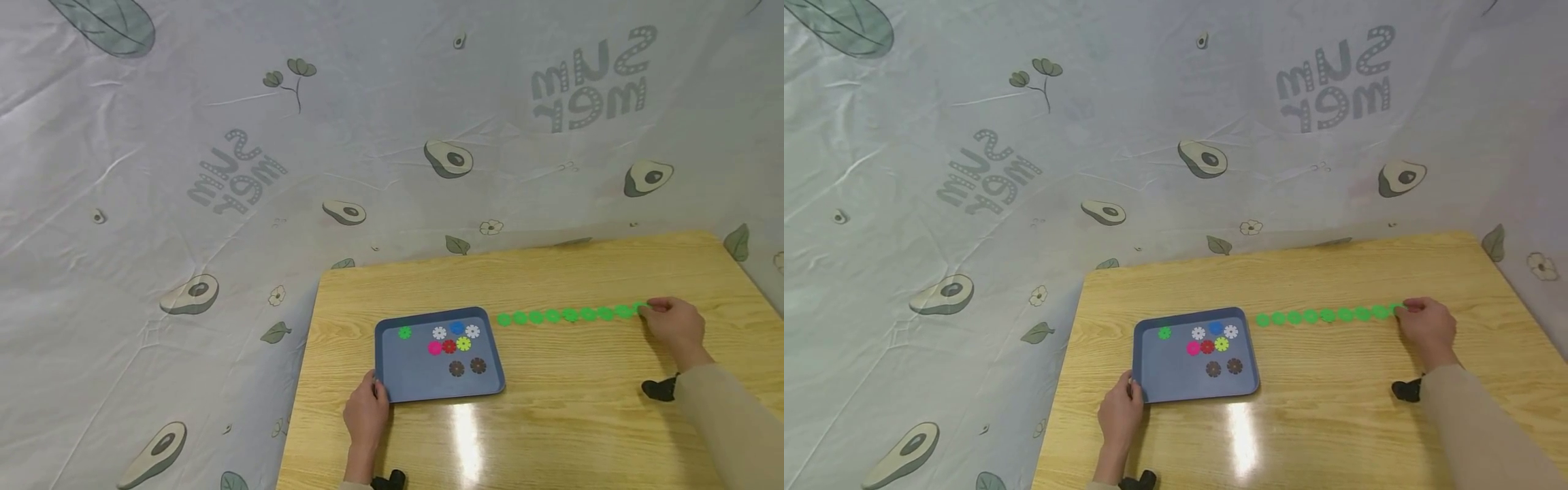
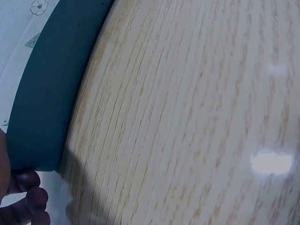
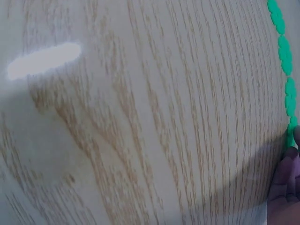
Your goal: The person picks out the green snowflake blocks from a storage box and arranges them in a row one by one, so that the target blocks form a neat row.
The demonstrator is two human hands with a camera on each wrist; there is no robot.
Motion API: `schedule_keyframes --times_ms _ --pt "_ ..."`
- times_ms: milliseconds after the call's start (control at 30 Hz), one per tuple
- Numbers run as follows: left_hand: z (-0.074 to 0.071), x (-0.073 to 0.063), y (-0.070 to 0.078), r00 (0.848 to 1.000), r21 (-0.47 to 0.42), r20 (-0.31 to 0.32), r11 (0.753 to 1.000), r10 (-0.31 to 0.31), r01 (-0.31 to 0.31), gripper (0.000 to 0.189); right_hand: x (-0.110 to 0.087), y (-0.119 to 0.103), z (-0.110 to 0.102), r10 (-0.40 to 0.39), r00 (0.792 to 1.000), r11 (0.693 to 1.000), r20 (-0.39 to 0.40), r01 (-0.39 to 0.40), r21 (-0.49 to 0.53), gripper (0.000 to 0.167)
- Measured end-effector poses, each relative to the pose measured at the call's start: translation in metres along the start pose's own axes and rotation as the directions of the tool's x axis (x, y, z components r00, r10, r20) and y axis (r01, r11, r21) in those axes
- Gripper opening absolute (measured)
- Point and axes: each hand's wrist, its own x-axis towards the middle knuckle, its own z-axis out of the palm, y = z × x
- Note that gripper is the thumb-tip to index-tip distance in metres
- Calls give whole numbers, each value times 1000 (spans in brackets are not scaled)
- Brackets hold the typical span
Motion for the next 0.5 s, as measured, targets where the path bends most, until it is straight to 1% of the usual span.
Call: schedule_keyframes --times_ms 200,300,433,500 --pt "1 0 -2 1000 -7 8 1000 0 0 23 -4 5 -4 6 1000 1000 8 -6 31 55" --pt "1 1 -2 1000 -11 12 1000 -3 3 23 -6 6 -4 -2 1000 1000 5 2 25 55" --pt "-1 1 -1 1000 -22 13 1000 -8 9 23 -7 -2 -1 -57 998 998 -24 57 0 53" --pt "-1 1 0 1000 -27 15 1000 -11 11 23 -8 -10 2 -102 995 995 -20 101 -5 53"
